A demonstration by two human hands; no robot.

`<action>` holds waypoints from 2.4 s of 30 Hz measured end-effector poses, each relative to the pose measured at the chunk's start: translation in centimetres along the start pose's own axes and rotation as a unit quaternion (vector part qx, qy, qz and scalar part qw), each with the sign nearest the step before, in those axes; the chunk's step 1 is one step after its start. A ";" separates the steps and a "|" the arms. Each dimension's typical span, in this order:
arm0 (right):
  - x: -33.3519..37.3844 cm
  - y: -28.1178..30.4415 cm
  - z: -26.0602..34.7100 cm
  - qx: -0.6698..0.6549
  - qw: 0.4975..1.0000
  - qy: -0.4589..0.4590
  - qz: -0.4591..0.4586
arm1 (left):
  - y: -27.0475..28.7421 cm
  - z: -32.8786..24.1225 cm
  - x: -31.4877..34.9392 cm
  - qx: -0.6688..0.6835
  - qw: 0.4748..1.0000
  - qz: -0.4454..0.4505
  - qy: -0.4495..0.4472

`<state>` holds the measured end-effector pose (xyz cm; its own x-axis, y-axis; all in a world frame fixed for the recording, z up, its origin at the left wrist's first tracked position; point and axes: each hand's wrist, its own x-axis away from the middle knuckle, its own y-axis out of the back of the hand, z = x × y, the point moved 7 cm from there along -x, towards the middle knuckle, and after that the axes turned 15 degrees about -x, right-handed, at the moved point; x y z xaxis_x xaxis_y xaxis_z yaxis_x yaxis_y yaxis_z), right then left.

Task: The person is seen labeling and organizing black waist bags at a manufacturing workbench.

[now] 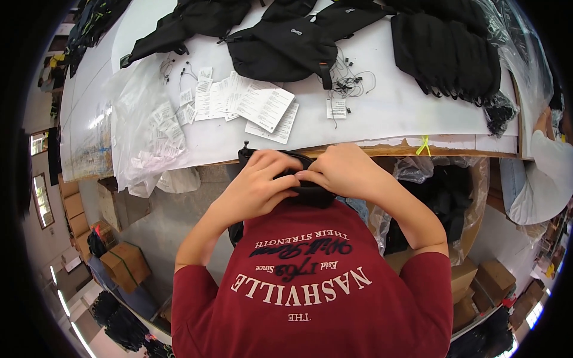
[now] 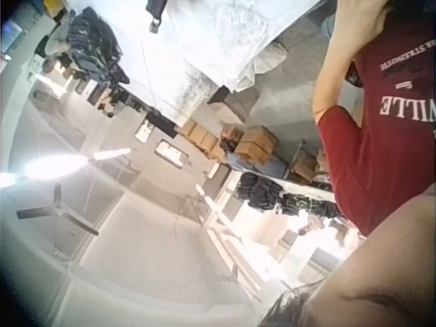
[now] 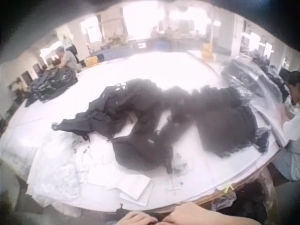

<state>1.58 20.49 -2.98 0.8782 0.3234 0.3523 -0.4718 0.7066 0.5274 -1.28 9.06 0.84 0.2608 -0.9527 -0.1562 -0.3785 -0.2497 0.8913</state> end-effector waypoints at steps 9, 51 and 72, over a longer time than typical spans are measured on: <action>0.6 0.8 0.1 -0.061 0.997 0.023 -0.028 | 1.0 16.1 4.1 0.136 0.926 -0.108 0.335; -0.8 2.7 5.6 -0.225 0.848 0.217 -0.429 | -3.0 9.2 4.5 0.686 0.441 -0.458 0.355; -0.6 7.8 2.4 -0.294 0.773 0.272 -0.493 | -3.0 4.3 0.0 0.684 0.590 -0.200 0.379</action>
<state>-2.82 24.32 2.75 0.7666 -0.4507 -0.4575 0.4244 0.8902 -0.1658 -3.92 9.05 -3.69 0.6989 -0.5479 0.4596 -0.3793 -0.8288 -0.4113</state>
